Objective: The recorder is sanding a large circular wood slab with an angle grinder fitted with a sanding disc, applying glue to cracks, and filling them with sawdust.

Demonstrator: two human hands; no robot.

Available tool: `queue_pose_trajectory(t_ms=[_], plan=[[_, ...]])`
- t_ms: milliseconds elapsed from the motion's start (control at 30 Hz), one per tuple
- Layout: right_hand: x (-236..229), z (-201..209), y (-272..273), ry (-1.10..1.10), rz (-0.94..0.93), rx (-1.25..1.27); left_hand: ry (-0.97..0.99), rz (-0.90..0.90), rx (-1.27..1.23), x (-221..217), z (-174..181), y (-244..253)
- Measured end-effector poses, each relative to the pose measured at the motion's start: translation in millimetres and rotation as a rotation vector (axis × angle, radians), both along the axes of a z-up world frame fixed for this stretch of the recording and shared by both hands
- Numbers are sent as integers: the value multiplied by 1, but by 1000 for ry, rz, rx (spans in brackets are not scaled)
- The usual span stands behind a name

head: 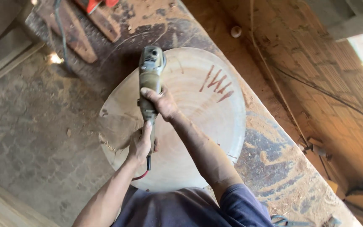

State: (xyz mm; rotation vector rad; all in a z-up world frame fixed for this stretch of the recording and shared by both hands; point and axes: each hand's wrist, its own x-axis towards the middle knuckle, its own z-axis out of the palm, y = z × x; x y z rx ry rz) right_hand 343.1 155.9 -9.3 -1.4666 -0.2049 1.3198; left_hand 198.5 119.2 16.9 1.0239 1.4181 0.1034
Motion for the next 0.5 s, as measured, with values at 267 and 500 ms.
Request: queue_pose_trajectory(t_ms=[267, 500], plan=[[56, 12, -46, 12, -470, 124, -75, -373, 7, 56, 1, 11], [63, -6, -101, -159, -572, 233, -98, -584, 1, 58, -13, 2]])
